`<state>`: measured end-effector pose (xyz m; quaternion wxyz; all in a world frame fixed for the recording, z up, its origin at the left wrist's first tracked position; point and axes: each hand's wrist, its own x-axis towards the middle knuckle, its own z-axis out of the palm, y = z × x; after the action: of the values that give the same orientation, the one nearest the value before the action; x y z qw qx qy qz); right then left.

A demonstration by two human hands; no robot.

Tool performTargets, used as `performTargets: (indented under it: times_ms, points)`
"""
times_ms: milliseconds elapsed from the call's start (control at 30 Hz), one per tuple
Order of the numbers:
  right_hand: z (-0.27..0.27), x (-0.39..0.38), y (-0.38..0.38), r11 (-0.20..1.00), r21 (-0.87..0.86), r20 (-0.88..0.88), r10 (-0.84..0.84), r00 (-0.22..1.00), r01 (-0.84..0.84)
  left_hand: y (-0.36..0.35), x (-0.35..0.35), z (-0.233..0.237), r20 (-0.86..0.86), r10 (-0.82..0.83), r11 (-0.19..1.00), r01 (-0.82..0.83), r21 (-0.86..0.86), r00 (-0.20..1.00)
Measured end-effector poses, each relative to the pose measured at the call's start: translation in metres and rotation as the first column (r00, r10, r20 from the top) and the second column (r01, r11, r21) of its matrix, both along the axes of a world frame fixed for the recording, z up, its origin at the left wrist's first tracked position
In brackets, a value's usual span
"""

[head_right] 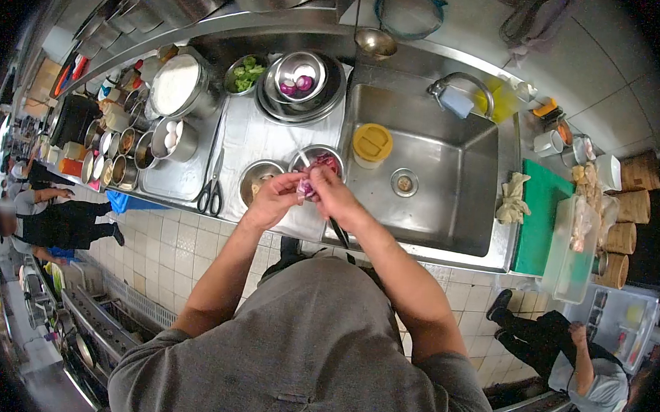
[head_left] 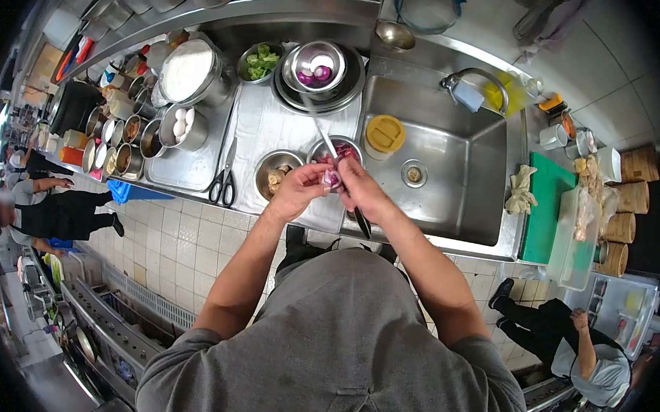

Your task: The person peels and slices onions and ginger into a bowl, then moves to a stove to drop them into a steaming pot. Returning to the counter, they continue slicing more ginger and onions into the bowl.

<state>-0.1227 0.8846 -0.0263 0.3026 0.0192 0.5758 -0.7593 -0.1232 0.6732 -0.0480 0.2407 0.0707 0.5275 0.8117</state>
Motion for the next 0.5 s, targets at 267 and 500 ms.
performTargets:
  times_ms: [267,500]
  points:
    - [-0.009,-0.016,0.008,0.986,0.165,0.158,-0.017,0.987,-0.01,-0.024,0.001,-0.009,0.168,0.062,0.963,-0.103,0.251,0.984]
    - [0.001,-0.014,-0.003,0.941,0.325,-0.03,0.115,0.993,-0.099,-0.03,0.006,0.005,0.254,0.114,0.947,-0.182,0.265,0.96]
